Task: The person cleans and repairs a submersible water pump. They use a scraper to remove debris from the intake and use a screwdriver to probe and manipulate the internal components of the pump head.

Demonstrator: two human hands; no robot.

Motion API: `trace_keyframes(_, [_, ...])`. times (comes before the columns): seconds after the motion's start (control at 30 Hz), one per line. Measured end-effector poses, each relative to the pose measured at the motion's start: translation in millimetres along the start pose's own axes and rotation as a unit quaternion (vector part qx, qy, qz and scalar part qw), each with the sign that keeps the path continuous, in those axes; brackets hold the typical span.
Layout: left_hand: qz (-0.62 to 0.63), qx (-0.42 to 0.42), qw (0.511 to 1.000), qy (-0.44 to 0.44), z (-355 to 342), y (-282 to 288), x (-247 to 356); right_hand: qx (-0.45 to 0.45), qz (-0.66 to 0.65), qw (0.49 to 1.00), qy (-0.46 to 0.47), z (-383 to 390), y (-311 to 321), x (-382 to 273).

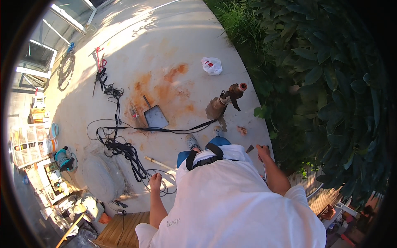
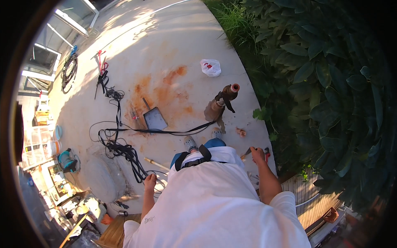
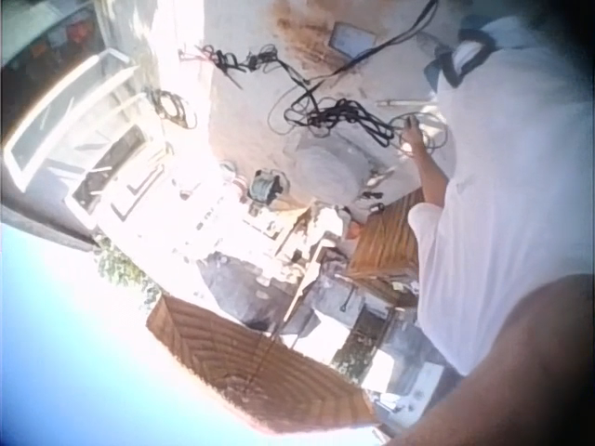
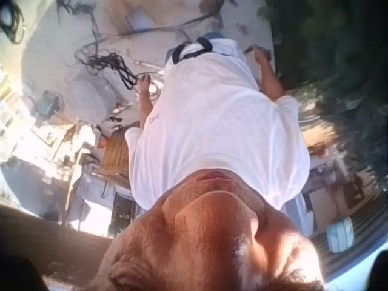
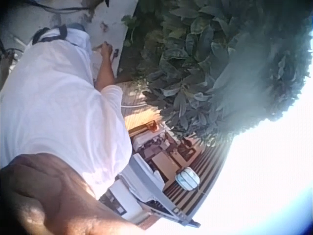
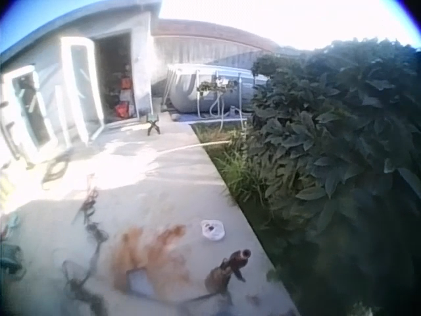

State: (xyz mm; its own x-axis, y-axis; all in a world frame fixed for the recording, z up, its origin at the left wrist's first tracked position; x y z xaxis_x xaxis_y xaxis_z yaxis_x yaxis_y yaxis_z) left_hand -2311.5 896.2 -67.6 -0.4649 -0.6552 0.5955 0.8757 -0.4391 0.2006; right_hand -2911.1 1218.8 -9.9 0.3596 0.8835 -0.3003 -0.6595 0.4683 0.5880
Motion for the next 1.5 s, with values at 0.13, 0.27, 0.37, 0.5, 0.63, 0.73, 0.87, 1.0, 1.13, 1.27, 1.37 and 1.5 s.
trace_keyframes(0.13, [-0.021,0.007,1.000,-0.012,9,-17,-7,-0.010,-0.002,1.000,-0.002,-23,10,9])
trace_keyframes(0.27, [-0.010,0.042,0.999,0.020,24,-28,-23,-0.029,0.033,0.999,0.016,-12,16,-2])
trace_keyframes(0.37, [-0.048,0.041,0.997,0.049,33,-29,-30,0.000,0.044,0.999,-0.008,-8,21,-2])
trace_keyframes(0.5, [-0.054,0.041,0.997,0.043,28,-38,-37,-0.055,0.039,0.998,0.007,-28,28,7])
trace_keyframes(0.63, [-0.055,0.051,0.996,0.055,31,-38,-43,-0.016,0.048,0.999,-0.009,-10,29,-9])
trace_keyframes(0.73, [-0.057,0.056,0.996,0.047,30,-39,-44,-0.013,0.045,0.999,-0.007,-3,30,-16])
trace_keyframes(0.87, [-0.044,0.051,0.997,0.049,25,-35,-48,-0.024,0.032,0.999,0.000,11,29,-25])
trace_keyframes(1.0, [-0.026,0.046,0.997,0.051,23,-36,-46,-0.025,0.026,0.999,0.001,11,30,-20])
trace_keyframes(1.13, [-0.037,0.047,0.997,0.053,21,-29,-46,-0.024,0.035,0.999,0.004,18,25,-19])
trace_keyframes(1.27, [-0.044,0.021,0.997,0.062,18,-29,-36,-0.011,0.033,0.999,-0.012,29,24,-17])
trace_keyframes(1.37, [-0.058,0.019,0.997,0.050,14,-26,-37,-0.014,0.027,1.000,-0.007,30,21,-11])
trace_keyframes(1.5, [-0.049,0.017,0.998,0.027,5,-30,-36,0.005,0.036,0.999,-0.013,32,26,-1])
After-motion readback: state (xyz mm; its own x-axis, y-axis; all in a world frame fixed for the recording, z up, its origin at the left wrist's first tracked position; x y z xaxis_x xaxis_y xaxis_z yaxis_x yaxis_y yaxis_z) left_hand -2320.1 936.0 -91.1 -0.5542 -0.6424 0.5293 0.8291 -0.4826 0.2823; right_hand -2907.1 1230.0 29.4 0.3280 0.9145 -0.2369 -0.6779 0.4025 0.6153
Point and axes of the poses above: each hand's wrist, its own z-axis away from the middle knuckle, its own y-axis out of the back of the hand, x = y × z, the point moved 5 cm from there along -z, towards the middle knuckle, and after that the axes turned 1 degree about -x, right-handed, at the moved point
